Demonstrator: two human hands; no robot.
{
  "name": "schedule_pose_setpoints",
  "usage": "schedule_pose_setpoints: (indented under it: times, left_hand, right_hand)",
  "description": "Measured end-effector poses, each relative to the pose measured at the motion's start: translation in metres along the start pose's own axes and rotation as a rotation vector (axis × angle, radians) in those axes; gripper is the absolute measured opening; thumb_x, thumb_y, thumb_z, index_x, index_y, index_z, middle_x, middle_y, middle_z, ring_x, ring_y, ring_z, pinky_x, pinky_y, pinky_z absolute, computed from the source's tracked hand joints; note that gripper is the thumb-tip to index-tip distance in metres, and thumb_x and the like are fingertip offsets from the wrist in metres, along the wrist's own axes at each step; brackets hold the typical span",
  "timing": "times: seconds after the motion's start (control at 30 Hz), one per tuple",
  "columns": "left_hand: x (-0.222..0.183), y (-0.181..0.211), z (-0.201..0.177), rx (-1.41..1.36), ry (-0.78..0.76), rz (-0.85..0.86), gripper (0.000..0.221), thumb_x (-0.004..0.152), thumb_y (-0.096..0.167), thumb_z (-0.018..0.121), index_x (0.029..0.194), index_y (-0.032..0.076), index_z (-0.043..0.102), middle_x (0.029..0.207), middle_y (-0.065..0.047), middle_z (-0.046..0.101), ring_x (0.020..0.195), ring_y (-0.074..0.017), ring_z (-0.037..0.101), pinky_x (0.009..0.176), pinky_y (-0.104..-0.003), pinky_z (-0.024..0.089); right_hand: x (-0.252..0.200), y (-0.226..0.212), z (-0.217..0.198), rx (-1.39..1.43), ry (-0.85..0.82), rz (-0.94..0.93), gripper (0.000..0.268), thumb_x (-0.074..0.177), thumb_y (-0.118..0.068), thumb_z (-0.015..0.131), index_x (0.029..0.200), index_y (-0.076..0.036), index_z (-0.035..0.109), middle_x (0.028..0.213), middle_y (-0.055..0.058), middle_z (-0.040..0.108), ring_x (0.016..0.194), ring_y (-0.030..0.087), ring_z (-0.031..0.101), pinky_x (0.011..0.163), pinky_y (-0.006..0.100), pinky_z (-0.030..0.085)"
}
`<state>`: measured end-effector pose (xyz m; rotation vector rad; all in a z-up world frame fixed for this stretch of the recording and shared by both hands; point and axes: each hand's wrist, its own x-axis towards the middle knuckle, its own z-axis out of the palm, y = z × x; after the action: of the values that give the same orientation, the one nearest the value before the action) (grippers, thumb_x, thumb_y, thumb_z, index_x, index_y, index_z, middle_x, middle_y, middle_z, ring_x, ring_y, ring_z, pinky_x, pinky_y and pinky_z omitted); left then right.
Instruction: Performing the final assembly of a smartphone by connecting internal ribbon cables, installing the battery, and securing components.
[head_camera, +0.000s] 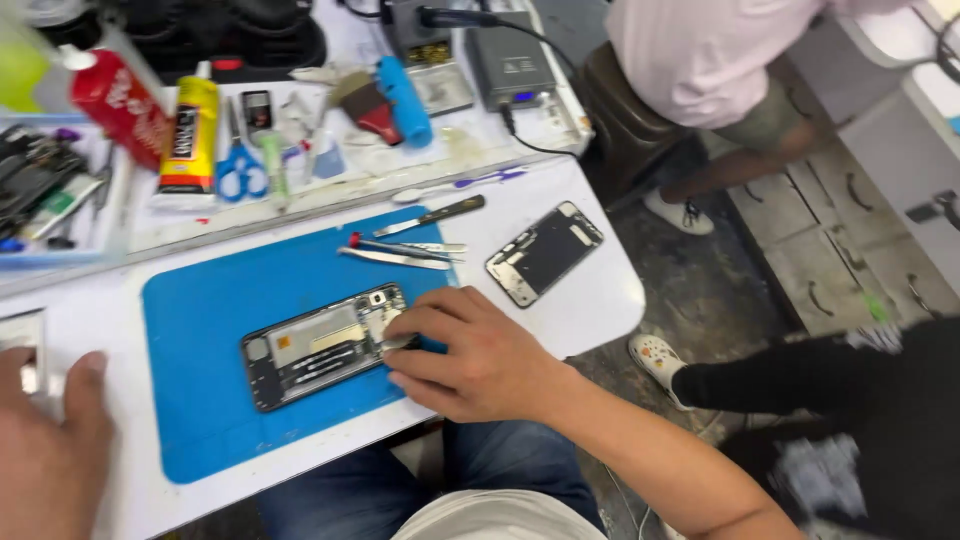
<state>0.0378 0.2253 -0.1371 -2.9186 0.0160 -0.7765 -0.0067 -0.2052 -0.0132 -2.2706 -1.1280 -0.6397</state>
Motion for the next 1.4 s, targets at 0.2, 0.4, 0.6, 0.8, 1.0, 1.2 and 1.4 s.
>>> schedule_pose_setpoints:
  times: [0.2, 0.4, 0.6, 0.8, 1.0, 1.2, 1.4]
  left_hand:
    - [0.043, 0.049, -0.090, -0.023, -0.219, -0.186, 0.030, 0.103, 0.045, 0.070, 0.124, 0.025, 0.074, 0.124, -0.012, 0.066, 0.094, -0.0380, 0.071, 0.061, -0.058, 0.055]
    - [0.058, 0.071, -0.107, -0.334, -0.273, -0.367, 0.036, 0.101, 0.037, 0.067, 0.119, 0.012, 0.049, 0.118, -0.022, 0.053, 0.078, -0.0586, 0.064, 0.063, -0.070, 0.049]
    - [0.065, 0.053, -0.135, -0.394, -0.439, -0.344, 0.081, 0.089, 0.039, 0.080, 0.151, 0.003, 0.042, 0.134, -0.021, 0.043, 0.117, -0.0472, 0.053, 0.084, -0.058, 0.049]
    - [0.039, 0.058, -0.133, -0.713, -0.160, -0.123, 0.014, 0.105, 0.015, 0.061, 0.108, 0.002, 0.057, 0.092, -0.015, 0.054, 0.078, -0.0322, 0.055, 0.067, -0.046, 0.042]
    - [0.001, 0.129, -0.196, -1.411, -0.308, -0.396, 0.025, 0.096, 0.021, 0.066, 0.116, 0.006, 0.068, 0.089, -0.006, 0.078, 0.070, -0.0114, 0.073, 0.066, -0.024, 0.061]
    - [-0.022, 0.187, -0.205, -1.699, -0.435, -0.372, 0.027, 0.093, 0.021, 0.071, 0.110, 0.000, 0.071, 0.096, -0.014, 0.081, 0.071, -0.0200, 0.081, 0.067, -0.029, 0.071]
    - [-0.016, 0.196, -0.205, -1.681, -0.571, -0.373, 0.023, 0.091, 0.024, 0.073, 0.105, 0.006, 0.071, 0.091, -0.006, 0.083, 0.077, -0.0118, 0.076, 0.072, -0.027, 0.066]
  right_hand:
    - [0.002, 0.007, -0.001, 0.075, -0.018, -0.045, 0.015, 0.104, -0.017, 0.059, 0.106, -0.005, 0.067, 0.111, 0.014, 0.066, 0.098, 0.036, 0.063, 0.092, 0.047, 0.050]
    - [0.003, 0.000, -0.001, -0.036, -0.092, -0.022, 0.014, 0.098, -0.016, 0.067, 0.105, -0.007, 0.075, 0.112, 0.014, 0.070, 0.100, 0.035, 0.063, 0.088, 0.048, 0.054]
    - [0.006, 0.001, 0.000, -0.049, -0.080, -0.050, 0.014, 0.100, -0.015, 0.065, 0.109, -0.005, 0.071, 0.114, 0.015, 0.068, 0.101, 0.033, 0.066, 0.087, 0.044, 0.053]
    - [-0.005, 0.001, 0.002, -0.044, -0.043, 0.040, 0.024, 0.101, -0.016, 0.066, 0.119, -0.001, 0.068, 0.115, 0.019, 0.068, 0.096, 0.036, 0.067, 0.083, 0.047, 0.056]
    - [-0.005, -0.029, -0.006, 0.367, 0.239, 0.363, 0.024, 0.101, -0.005, 0.059, 0.122, 0.007, 0.064, 0.102, 0.018, 0.073, 0.083, 0.025, 0.068, 0.077, 0.035, 0.057]
    - [-0.001, -0.058, 0.005, 0.964, 0.334, 0.642, 0.021, 0.103, -0.014, 0.058, 0.092, 0.003, 0.065, 0.078, 0.011, 0.062, 0.076, 0.021, 0.056, 0.067, 0.031, 0.049]
    - [-0.021, -0.053, 0.011, 1.006, 0.377, 0.817, 0.023, 0.103, -0.020, 0.059, 0.101, 0.002, 0.066, 0.080, 0.012, 0.063, 0.062, 0.019, 0.057, 0.054, 0.028, 0.050]
